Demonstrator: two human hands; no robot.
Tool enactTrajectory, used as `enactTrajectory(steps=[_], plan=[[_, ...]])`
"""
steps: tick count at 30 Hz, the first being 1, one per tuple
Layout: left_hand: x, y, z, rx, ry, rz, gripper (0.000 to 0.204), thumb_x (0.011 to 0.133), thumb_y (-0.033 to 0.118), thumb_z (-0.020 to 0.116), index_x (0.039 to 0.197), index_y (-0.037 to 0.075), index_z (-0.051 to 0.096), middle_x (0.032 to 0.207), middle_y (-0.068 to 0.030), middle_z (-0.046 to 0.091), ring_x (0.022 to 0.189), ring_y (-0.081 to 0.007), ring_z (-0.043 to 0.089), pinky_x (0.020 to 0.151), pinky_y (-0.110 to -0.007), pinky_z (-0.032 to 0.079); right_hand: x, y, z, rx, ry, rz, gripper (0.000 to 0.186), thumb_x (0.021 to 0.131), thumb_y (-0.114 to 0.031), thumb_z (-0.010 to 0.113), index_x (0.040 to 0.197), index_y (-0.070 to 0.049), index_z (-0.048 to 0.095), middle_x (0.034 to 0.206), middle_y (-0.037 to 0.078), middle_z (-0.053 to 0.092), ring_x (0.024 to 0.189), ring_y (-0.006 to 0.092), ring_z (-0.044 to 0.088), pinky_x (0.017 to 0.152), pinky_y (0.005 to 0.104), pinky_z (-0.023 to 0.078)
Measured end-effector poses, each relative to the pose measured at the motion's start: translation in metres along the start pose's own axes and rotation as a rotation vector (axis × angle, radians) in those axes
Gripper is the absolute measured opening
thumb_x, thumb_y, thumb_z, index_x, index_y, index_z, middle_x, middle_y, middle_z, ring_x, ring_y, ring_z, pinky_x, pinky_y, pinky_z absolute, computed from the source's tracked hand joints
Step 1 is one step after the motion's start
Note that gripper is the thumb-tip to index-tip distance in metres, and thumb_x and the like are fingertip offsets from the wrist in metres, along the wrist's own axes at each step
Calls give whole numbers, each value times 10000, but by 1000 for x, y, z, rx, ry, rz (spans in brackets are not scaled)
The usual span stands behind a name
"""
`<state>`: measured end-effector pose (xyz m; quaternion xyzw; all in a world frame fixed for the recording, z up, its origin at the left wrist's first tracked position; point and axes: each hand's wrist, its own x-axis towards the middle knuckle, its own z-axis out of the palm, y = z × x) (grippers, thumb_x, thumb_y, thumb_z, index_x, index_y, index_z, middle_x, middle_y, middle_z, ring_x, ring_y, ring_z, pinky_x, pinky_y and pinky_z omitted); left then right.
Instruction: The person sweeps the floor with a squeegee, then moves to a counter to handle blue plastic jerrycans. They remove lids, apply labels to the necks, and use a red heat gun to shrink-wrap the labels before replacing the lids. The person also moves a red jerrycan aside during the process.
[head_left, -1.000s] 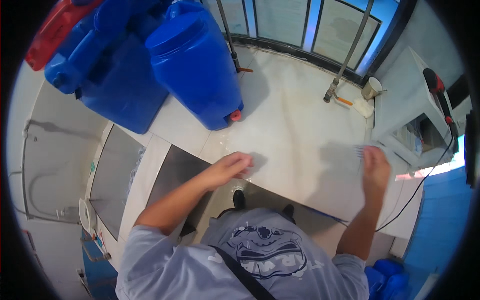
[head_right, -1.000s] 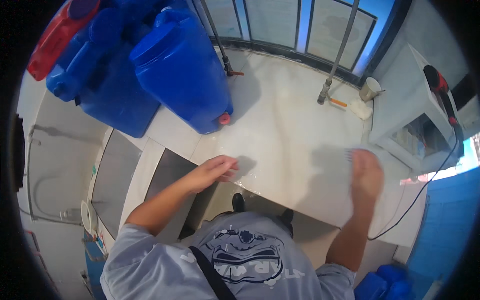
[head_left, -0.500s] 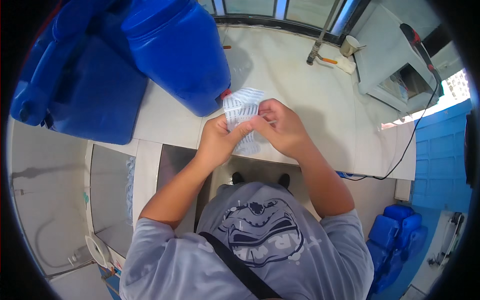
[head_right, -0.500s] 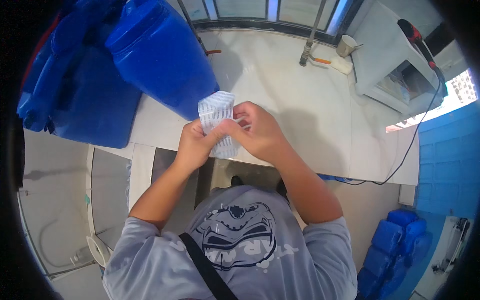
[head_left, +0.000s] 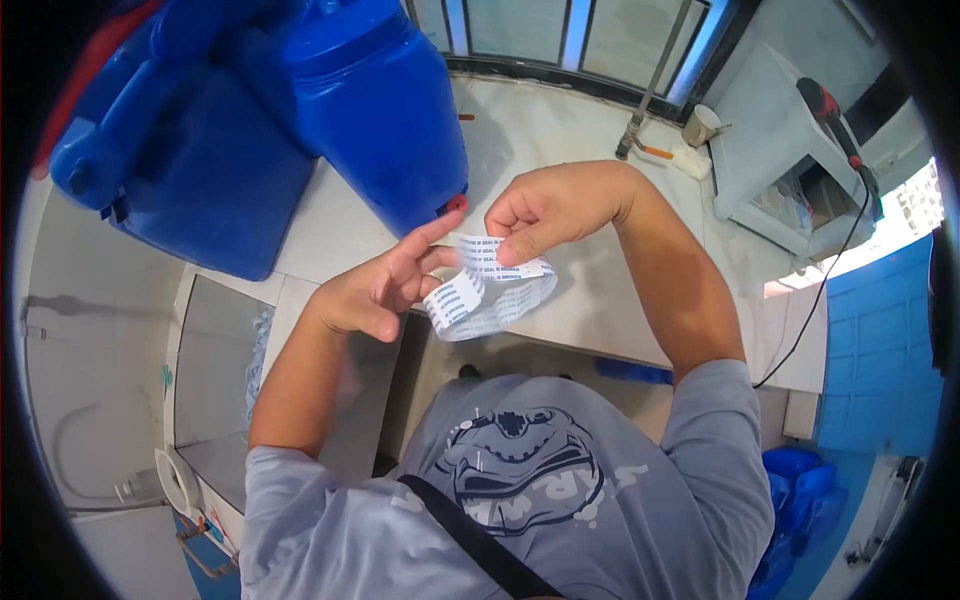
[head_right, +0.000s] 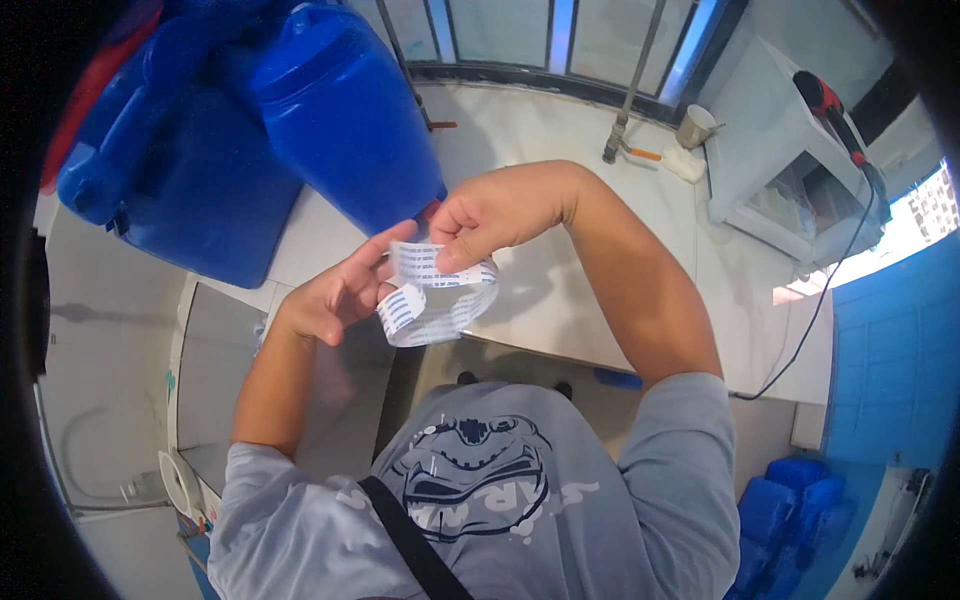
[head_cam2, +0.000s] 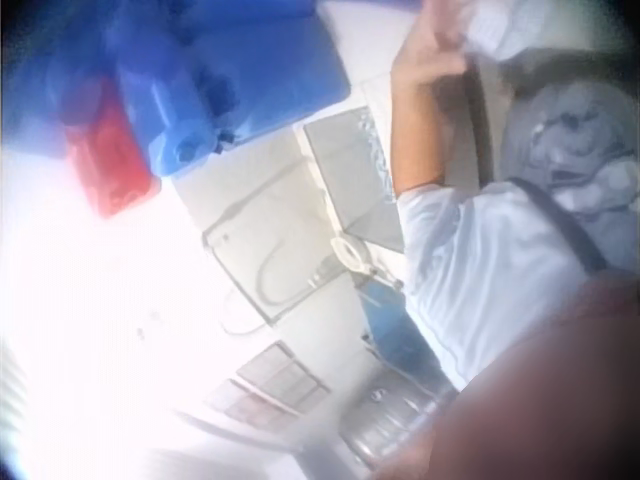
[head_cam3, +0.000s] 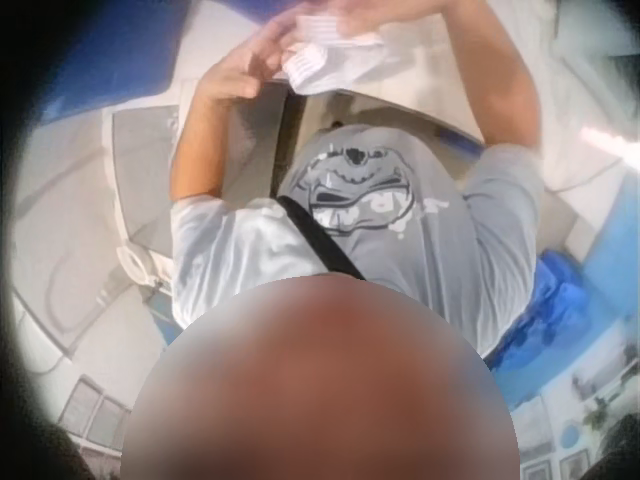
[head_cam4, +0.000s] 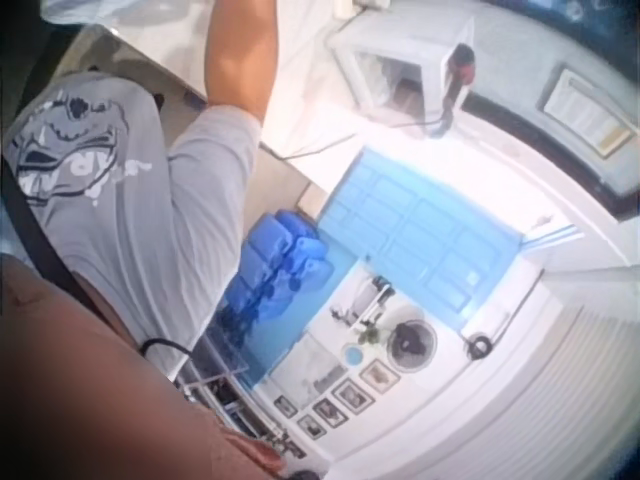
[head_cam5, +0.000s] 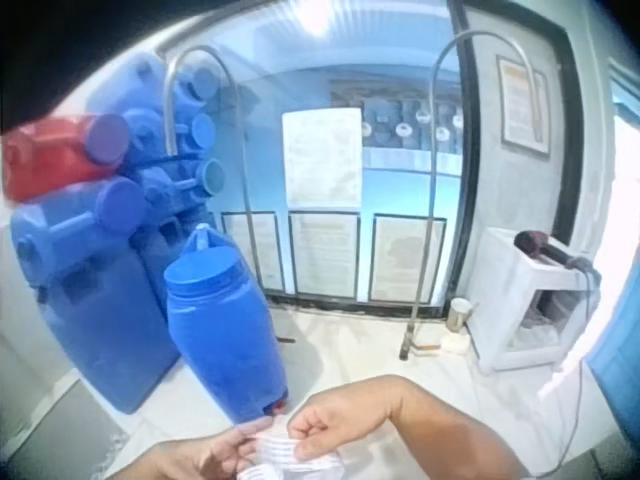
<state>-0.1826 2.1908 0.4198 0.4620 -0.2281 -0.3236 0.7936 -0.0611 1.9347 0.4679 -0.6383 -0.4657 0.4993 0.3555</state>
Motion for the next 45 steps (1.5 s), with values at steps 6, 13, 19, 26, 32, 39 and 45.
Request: enactTrajectory(steps=[6,13,19,26,32,39,45], plan=[[-18,95,10,822,67,-16,623,745,210,867,1249,32,547,988,-37,628,935,-157,599,877,-306,449,-14,-85,-36,-206,125,-213,257,972,-281,644,969,-25,621,830,-40,592,781,47,528,670,223,444],[-8,265,2,2159,530,379,425,789,67,738,1172,-2,569,1090,-126,648,1037,-229,612,958,-346,473,8,-209,-113,-1056,831,-188,430,989,-428,531,923,-30,679,792,109,672,721,212,597,688,357,478],[22,267,-85,1495,418,23,285,859,88,550,1139,37,566,1072,-41,595,1035,-149,542,934,-289,432,84,-126,-199,-835,969,-75,594,962,-585,505,976,-18,682,960,96,664,903,205,609,855,370,484],[12,251,-49,1414,359,64,222,847,164,645,1029,56,578,1130,-34,577,1074,-153,513,977,-304,399,60,-140,-154,-742,703,-177,505,907,-560,626,928,-61,698,897,25,678,922,159,613,929,375,456],[9,221,-66,1760,426,482,430,858,410,740,1098,79,608,1295,-149,545,1268,-296,466,1068,-416,370,57,-132,-130,-1009,783,-366,384,761,-386,820,971,-89,698,1105,110,647,1040,249,609,934,383,463],[39,159,-86,1217,696,611,1110,869,472,721,1512,-32,-32,1510,-334,210,1405,-403,302,1142,-462,305,68,-107,-111,-536,877,-212,1151,635,-479,889,1472,59,310,1461,298,419,1362,364,435,1126,373,350],[37,149,-110,1381,766,534,918,975,244,605,1543,7,-76,1555,-268,178,1435,-335,255,1178,-408,211,61,-64,-114,-764,989,-178,1096,727,-596,779,1497,23,305,1496,272,390,1410,349,369,1150,399,321]])
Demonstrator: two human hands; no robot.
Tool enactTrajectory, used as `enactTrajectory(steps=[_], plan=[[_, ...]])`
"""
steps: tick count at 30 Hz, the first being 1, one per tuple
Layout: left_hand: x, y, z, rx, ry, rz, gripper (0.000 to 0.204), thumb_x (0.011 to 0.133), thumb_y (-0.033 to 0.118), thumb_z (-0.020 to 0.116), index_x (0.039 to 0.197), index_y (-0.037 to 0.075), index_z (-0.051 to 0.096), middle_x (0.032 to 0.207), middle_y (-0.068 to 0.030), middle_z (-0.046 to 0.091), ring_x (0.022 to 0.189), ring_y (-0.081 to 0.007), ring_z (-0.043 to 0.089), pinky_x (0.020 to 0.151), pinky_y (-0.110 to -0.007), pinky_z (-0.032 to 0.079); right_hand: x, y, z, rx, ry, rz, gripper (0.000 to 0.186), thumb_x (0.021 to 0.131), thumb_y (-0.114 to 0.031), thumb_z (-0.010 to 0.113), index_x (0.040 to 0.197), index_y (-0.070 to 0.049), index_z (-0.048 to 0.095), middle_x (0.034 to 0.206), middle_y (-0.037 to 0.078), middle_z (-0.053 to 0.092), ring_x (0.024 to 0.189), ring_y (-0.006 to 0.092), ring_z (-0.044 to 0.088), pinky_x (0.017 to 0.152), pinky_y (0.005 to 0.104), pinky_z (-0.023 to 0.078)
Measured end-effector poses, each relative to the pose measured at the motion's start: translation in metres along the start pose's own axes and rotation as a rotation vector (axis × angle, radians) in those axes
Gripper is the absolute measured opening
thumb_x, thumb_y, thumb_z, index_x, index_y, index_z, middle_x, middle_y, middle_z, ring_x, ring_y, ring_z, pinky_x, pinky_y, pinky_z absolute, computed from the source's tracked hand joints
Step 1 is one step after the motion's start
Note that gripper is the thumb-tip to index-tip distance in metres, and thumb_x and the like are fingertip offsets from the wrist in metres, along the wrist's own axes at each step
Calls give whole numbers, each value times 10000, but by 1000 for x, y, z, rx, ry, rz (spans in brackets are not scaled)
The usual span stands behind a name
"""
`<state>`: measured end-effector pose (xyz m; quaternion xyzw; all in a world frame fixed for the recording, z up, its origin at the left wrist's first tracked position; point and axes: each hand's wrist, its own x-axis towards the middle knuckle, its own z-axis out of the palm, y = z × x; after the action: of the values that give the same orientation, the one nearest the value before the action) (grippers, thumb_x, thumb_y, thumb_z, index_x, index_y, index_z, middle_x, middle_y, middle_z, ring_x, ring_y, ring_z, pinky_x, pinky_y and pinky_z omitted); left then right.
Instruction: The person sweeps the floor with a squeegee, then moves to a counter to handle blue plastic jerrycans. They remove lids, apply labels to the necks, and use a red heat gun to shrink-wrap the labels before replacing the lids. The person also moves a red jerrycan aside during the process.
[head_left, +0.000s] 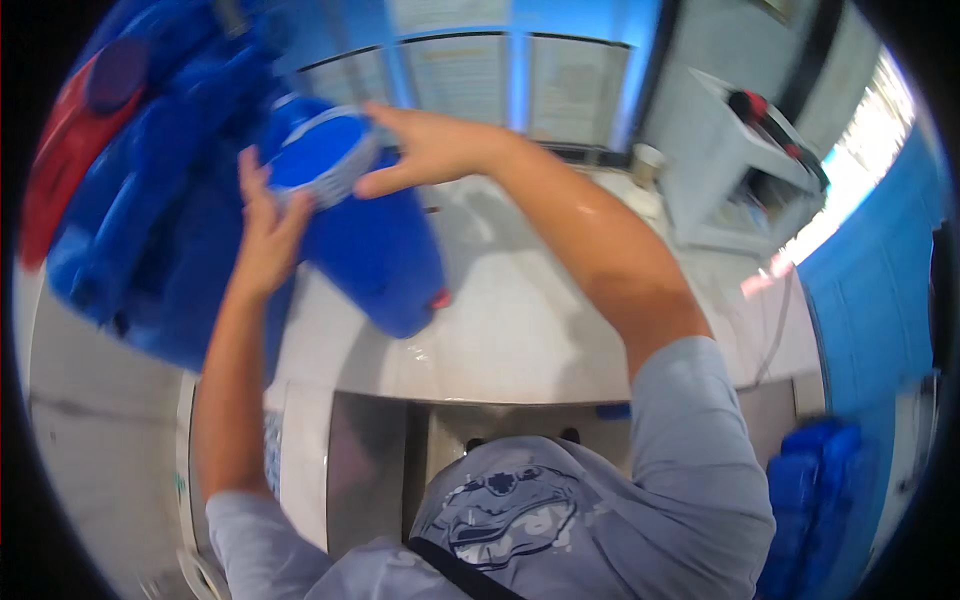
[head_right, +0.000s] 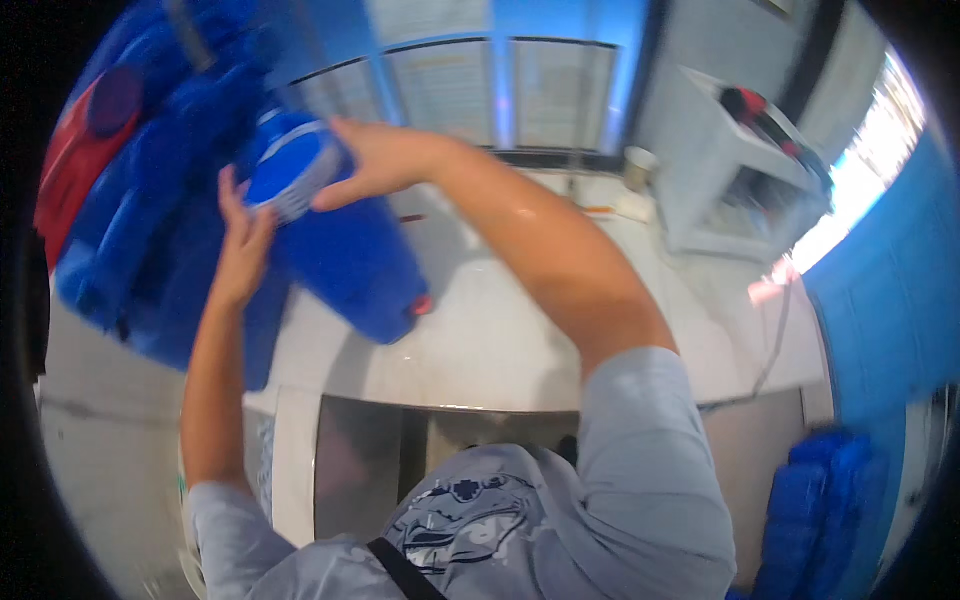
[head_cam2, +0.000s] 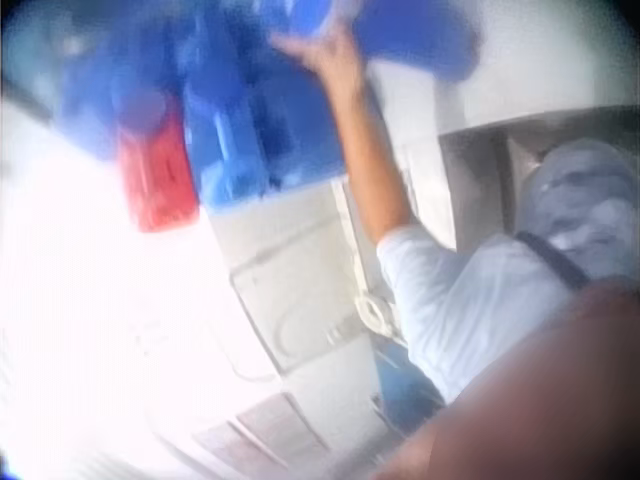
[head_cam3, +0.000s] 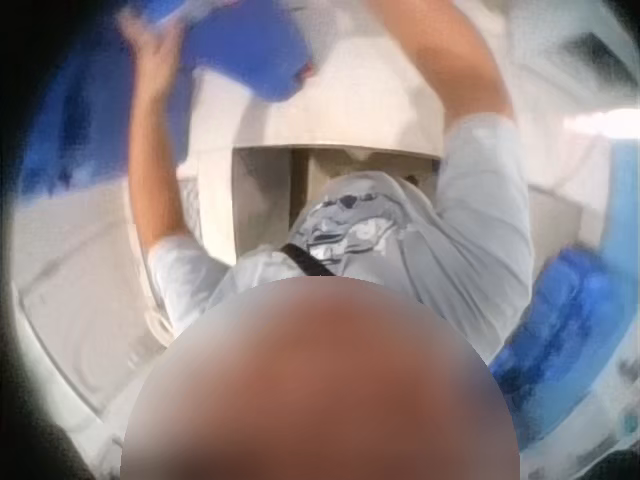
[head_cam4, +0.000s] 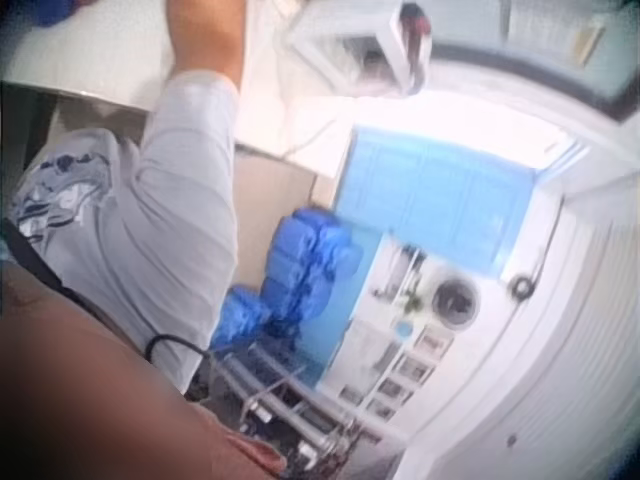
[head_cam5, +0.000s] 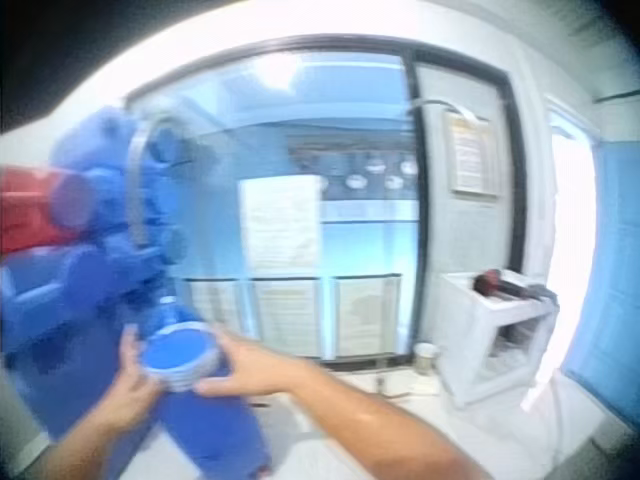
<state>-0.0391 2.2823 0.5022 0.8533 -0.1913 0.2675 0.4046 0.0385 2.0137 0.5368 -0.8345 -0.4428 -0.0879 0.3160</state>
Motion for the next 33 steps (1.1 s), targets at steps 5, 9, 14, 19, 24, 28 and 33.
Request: enactTrajectory(steps=[5,9,14,19,24,28,33], plan=[[22,21,-44,4,-50,-112,828,973,434,540,1590,142,71,1616,-213,153,1490,-345,184,1187,-462,190,-97,-34,-105,-433,18,94,668,818,-530,716,1308,-91,602,1417,172,512,1293,366,482,1064,404,411],[68,74,-51,282,-387,30,775,913,506,603,1528,118,337,1560,-187,319,1471,-352,244,1194,-442,199,-186,62,-227,-668,260,451,471,878,-395,666,1163,-20,664,1118,188,682,1040,323,655,896,409,503],[123,102,-11,647,-688,-191,1023,651,604,753,1507,187,379,1501,-219,388,1414,-401,341,1171,-492,277,-326,215,-404,-1195,107,1080,509,827,-397,649,1075,46,677,1070,286,673,1049,405,651,896,453,505],[119,126,1,726,-720,-468,984,533,431,767,1447,259,447,1430,-231,463,1327,-480,430,1076,-547,392,-343,273,-413,-897,-6,1153,721,761,-494,764,1066,147,641,1027,308,682,996,381,686,836,448,513],[122,131,18,840,-758,-558,1019,450,351,767,1419,291,457,1422,-227,475,1279,-504,473,1013,-596,437,-352,317,-415,-643,82,1187,747,686,-506,815,990,159,664,938,275,701,915,343,705,785,434,512],[123,124,19,844,-656,-489,1267,397,532,880,1518,317,331,1513,-241,373,1362,-513,378,1101,-607,353,-375,326,-427,-738,255,1070,644,693,-502,805,892,99,690,847,206,687,812,278,671,739,410,498],[114,109,-18,744,-601,-406,1327,398,624,884,1541,284,301,1548,-227,321,1426,-481,285,1147,-600,275,-391,251,-417,-457,553,1084,670,758,-559,757,1120,-9,635,846,36,635,715,174,576,670,333,450]])
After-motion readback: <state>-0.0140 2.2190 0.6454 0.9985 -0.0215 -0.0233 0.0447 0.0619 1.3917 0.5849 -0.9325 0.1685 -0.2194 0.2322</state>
